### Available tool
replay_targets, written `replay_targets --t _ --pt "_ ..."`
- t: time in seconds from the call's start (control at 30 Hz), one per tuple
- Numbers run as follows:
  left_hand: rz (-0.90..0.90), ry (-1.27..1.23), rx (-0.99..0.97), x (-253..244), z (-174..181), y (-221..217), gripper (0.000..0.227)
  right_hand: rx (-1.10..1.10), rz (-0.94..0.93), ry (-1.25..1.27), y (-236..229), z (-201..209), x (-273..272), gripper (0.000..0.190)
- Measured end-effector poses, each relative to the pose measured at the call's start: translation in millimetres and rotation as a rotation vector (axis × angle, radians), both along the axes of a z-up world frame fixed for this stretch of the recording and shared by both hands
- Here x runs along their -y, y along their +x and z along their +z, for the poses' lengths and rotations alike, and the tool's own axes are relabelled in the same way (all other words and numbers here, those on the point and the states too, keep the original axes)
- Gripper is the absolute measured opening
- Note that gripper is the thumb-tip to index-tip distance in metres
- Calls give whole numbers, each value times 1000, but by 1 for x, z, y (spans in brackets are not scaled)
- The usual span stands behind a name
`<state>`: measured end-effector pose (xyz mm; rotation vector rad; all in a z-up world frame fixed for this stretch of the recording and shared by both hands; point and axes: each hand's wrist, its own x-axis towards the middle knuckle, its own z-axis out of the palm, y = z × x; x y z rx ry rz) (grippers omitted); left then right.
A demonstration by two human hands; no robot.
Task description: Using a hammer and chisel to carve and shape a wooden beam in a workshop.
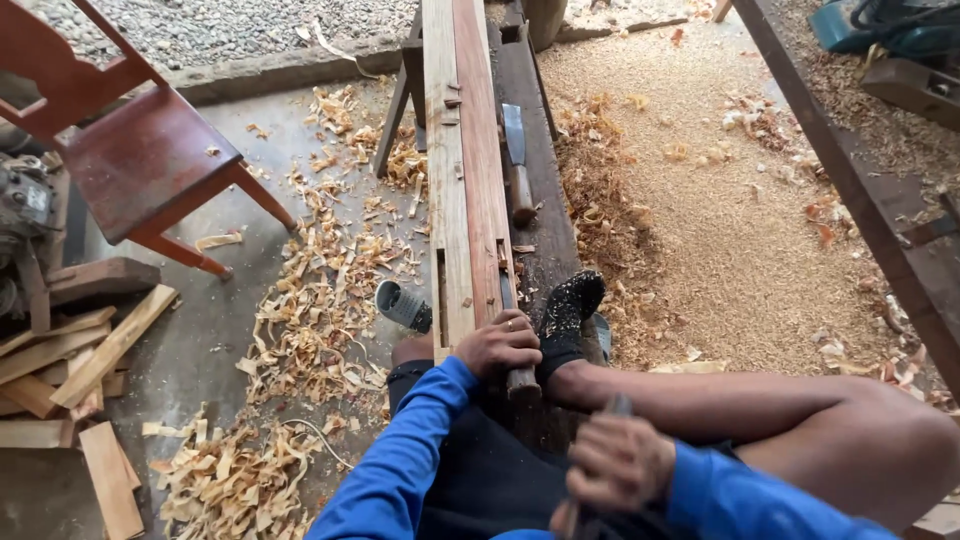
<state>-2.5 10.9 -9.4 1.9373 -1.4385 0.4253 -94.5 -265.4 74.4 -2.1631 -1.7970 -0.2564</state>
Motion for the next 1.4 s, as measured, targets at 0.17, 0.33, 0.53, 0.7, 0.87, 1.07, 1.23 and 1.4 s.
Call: replay_targets --t 0.17,0.33,0.53,0.7,0.87,1.07,1.23,1.4 --pt "37 -11 1 5 -2 4 19 -118 -440 27 26 41 -29 38" --pt "58 -41 -42 7 5 -1 16 -81 -170 -45 -6 21 -5 30" --pt "99 -82 -58 8 13 1 15 -273 -574 -170 18 14 -18 40" --pt "143 -192 -198 15 29 14 7 -303 -710 105 10 30 -8 41" --pt "789 -28 -55 5 -75 159 9 -393 -979 177 7 32 -4 40" --pt "502 -509 -463 21 18 165 27 -508 -954 315 1 28 -8 41" --pt "84 -491 -162 35 60 21 25 -622 -870 322 -4 23 -6 39" --pt "105 -273 -28 25 33 -30 23 -581 -597 380 1 47 -12 51"
